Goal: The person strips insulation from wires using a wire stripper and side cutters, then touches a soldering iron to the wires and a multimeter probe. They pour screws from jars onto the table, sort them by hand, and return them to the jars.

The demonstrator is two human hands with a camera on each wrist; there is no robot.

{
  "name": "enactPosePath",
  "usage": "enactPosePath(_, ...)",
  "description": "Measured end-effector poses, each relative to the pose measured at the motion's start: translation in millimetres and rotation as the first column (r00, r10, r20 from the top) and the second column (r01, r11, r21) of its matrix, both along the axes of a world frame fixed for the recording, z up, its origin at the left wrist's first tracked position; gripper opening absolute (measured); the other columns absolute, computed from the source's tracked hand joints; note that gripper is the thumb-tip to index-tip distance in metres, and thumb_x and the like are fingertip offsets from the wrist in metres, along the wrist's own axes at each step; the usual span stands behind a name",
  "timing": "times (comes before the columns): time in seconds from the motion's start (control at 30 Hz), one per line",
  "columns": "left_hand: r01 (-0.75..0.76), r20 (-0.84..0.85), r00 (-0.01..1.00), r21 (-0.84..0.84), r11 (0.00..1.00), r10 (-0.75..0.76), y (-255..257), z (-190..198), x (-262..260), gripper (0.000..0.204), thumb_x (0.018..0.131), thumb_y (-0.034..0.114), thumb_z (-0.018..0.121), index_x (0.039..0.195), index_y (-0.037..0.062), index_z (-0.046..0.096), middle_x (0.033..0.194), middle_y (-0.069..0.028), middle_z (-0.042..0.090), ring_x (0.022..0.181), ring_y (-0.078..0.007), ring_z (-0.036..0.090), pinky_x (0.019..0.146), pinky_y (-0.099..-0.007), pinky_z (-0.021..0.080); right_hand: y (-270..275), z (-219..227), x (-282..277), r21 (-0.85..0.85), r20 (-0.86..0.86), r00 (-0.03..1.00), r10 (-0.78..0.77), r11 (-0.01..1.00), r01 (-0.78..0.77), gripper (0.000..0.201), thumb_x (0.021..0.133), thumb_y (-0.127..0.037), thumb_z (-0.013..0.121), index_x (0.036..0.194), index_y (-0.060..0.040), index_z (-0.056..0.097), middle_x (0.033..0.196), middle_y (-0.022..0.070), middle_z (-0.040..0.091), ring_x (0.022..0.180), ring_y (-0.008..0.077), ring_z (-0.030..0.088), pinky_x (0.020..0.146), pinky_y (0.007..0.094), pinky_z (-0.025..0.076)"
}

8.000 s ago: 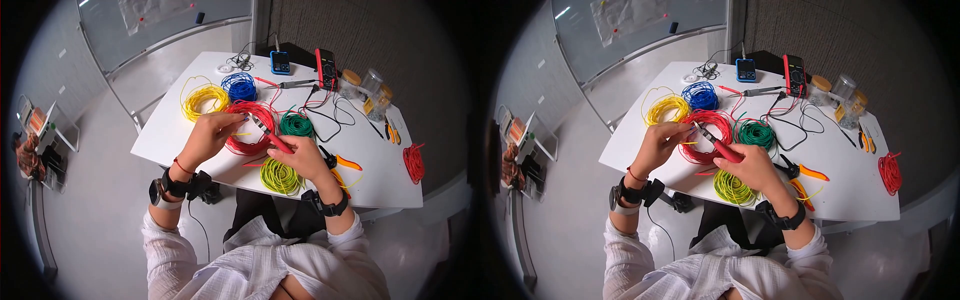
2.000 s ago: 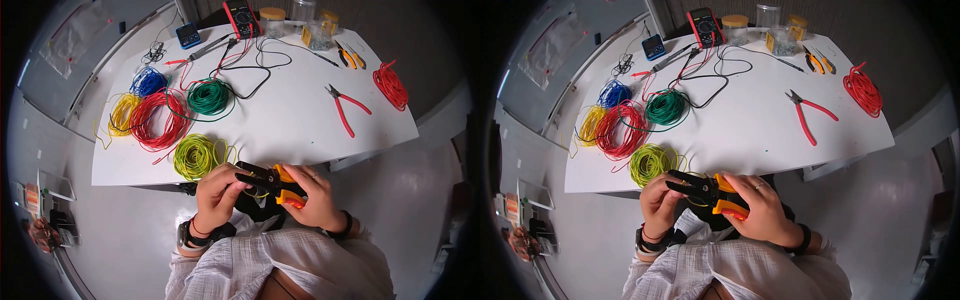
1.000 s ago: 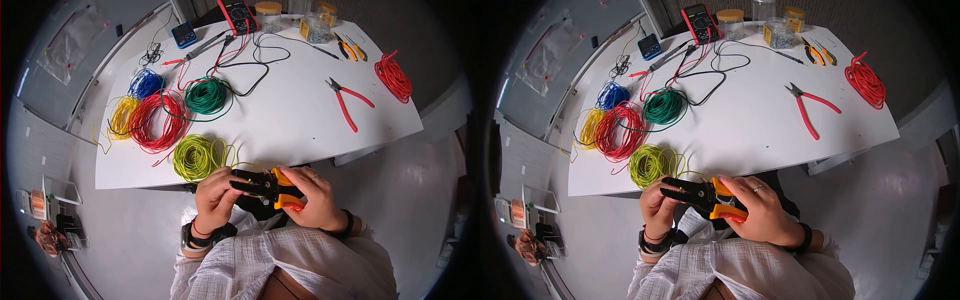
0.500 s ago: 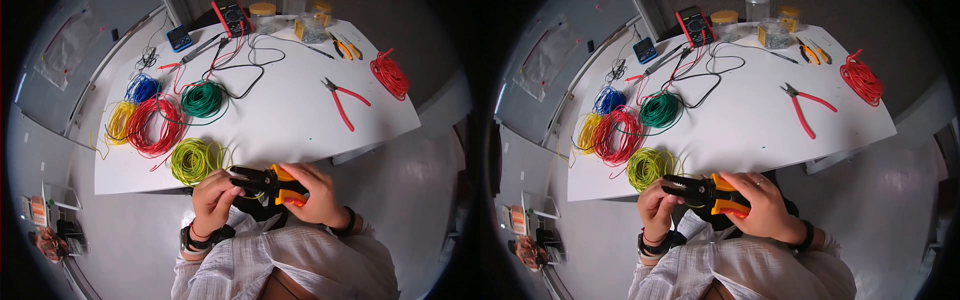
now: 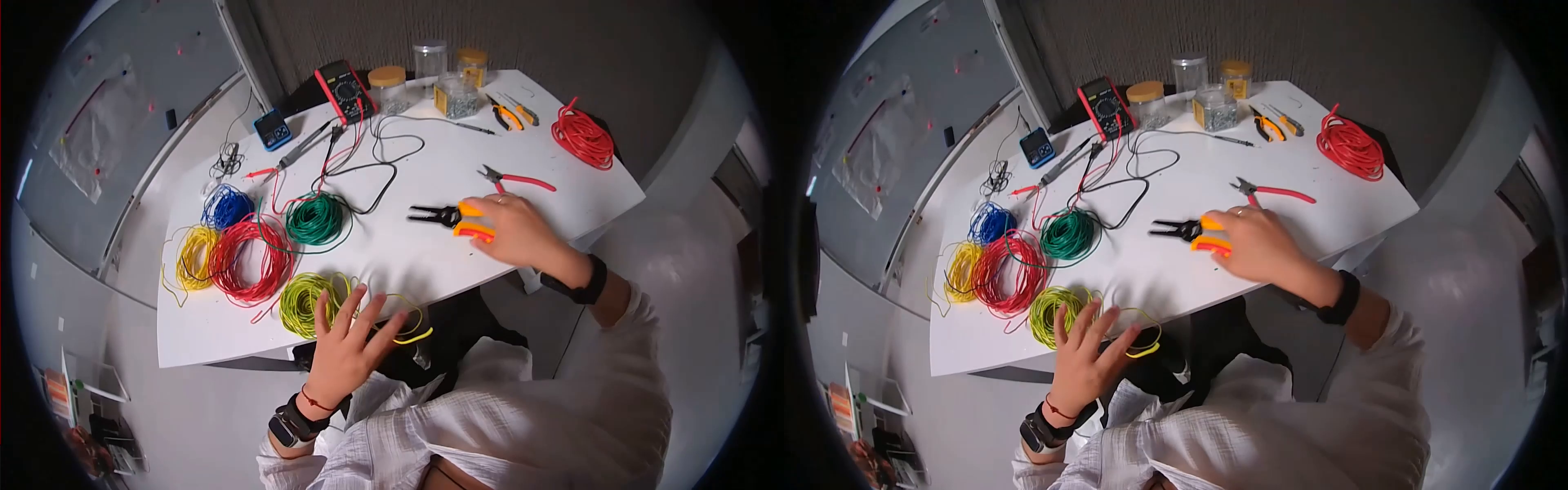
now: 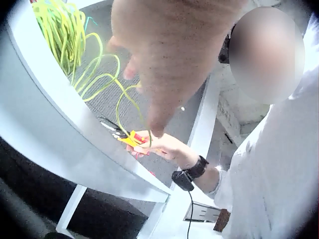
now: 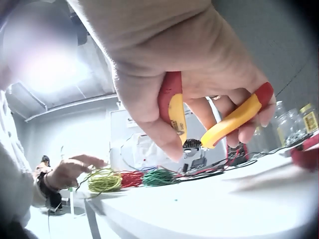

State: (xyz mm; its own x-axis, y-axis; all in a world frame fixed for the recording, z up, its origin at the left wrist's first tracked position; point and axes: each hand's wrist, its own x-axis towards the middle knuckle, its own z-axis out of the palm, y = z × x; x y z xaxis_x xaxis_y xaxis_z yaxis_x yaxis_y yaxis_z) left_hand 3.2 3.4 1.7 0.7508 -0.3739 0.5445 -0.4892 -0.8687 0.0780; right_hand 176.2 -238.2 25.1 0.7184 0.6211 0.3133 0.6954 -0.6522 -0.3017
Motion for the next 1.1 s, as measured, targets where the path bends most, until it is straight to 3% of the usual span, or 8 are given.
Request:
enactPosePath(0.07, -0.083, -0.025, 0.996, 0.19, 0.978, 0.09, 15.4, -12.7, 3.5, 0.027, 0.072, 0.017, 0.057, 0.099, 0.0096, 0.059, 0.106, -0.0061, 0.054, 0.107, -0.0232, 0.049, 0.095, -0.0552, 0.027, -14.7, 9.8, 12.9, -0.029, -0.018, 0.994, -0.111, 0.993, 0.111, 0.048, 0.067, -0.02, 0.068, 0.111, -0.0054, 0.054, 0.098, 0.0169, 0.059, 0.093, 0.0313, 0.056, 0.082, 0.0374, 0.044)
enactPosePath(0.2, -0.164, 0.023, 0.986, 0.209, 0.964, 0.163, 45.4, -4.4, 4.1, 0.023, 0.069, 0.011, 0.052, 0.091, 0.0068, 0.06, 0.098, -0.006, 0.055, 0.103, -0.0212, 0.051, 0.096, -0.0547, 0.028, -63.9, 14.6, 57.2, -0.12, -0.045, 0.904, -0.425, 0.901, 0.417, 0.053, 0.066, -0.02, 0.07, 0.114, -0.0058, 0.054, 0.105, 0.0162, 0.059, 0.094, 0.03, 0.057, 0.083, 0.0359, 0.044)
enactPosePath(0.3, -0.215, 0.056, 0.977, 0.257, 0.942, 0.208, 71.3, 7.7, 2.6, 0.021, 0.068, 0.008, 0.054, 0.088, 0.0049, 0.059, 0.097, -0.0069, 0.055, 0.102, -0.0223, 0.051, 0.095, -0.0481, 0.032, -104.0, 7.5, 86.1, -0.126, -0.021, 0.843, -0.538, 0.838, 0.531, 0.055, 0.065, -0.021, 0.071, 0.115, -0.006, 0.054, 0.103, 0.0167, 0.06, 0.095, 0.0292, 0.057, 0.083, 0.0353, 0.045)
enactPosePath(0.67, -0.393, 0.069, 0.919, 0.242, 0.887, 0.388, 122.8, 11.4, 14.5, 0.013, 0.071, 0.007, 0.055, 0.083, 0.0032, 0.057, 0.089, -0.0081, 0.054, 0.09, -0.0235, 0.051, 0.079, -0.037, 0.038, -151.7, -39.9, 133.4, -0.236, 0.063, 0.791, -0.609, 0.761, 0.604, 0.057, 0.073, -0.038, 0.064, 0.119, -0.0087, 0.049, 0.109, 0.0156, 0.056, 0.104, 0.0292, 0.052, 0.087, 0.039, 0.042)
enactPosePath(0.9, -0.358, -0.011, 0.93, 0.199, 0.912, 0.367, 105.9, 23.0, 5.2, 0.026, 0.071, 0.007, 0.058, 0.097, 0.0056, 0.057, 0.107, -0.0122, 0.049, 0.107, -0.0294, 0.045, 0.092, -0.0423, 0.034, -168.5, -53.9, 140.6, -0.256, 0.124, 0.867, -0.482, 0.829, 0.497, 0.059, 0.077, -0.041, 0.06, 0.123, -0.0069, 0.046, 0.117, 0.0207, 0.05, 0.112, 0.0335, 0.044, 0.093, 0.0406, 0.036)
enactPosePath(0.97, -0.36, -0.066, 0.926, 0.138, 0.923, 0.371, 98.8, 23.5, -2.1, 0.04, 0.068, 0.005, 0.061, 0.107, 0.0078, 0.054, 0.116, -0.0148, 0.045, 0.112, -0.0335, 0.04, 0.096, -0.0461, 0.031, -154.2, -26.6, 126.6, -0.247, 0.069, 0.886, -0.459, 0.852, 0.461, 0.055, 0.077, -0.035, 0.063, 0.121, -0.0058, 0.047, 0.116, 0.0221, 0.049, 0.112, 0.0347, 0.044, 0.094, 0.0403, 0.035)
enactPosePath(1.03, -0.388, -0.079, 0.918, 0.023, 0.921, 0.388, 92.8, 24.7, -6.1, 0.052, 0.065, 0.001, 0.064, 0.114, 0.009, 0.05, 0.121, -0.0175, 0.042, 0.114, -0.0371, 0.038, 0.096, -0.0472, 0.031, -138.1, -0.4, 118.9, -0.037, 0.239, 0.903, -0.357, 0.926, 0.376, 0.048, 0.077, -0.027, 0.064, 0.116, -0.0038, 0.051, 0.115, 0.0205, 0.051, 0.108, 0.0328, 0.048, 0.09, 0.0384, 0.039)
enactPosePath(1.1, -0.382, -0.1, 0.918, 0.038, 0.923, 0.384, 92.7, 21.4, -10.3, 0.061, 0.066, -0.005, 0.061, 0.122, 0.0102, 0.044, 0.127, -0.0177, 0.038, 0.118, -0.0384, 0.035, 0.098, -0.0466, 0.03, -109.1, 34.6, 116.5, 0.053, 0.105, 0.947, -0.305, 0.952, 0.301, 0.04, 0.077, -0.022, 0.063, 0.11, -0.0017, 0.055, 0.11, 0.0184, 0.054, 0.102, 0.0296, 0.052, 0.085, 0.0354, 0.042)
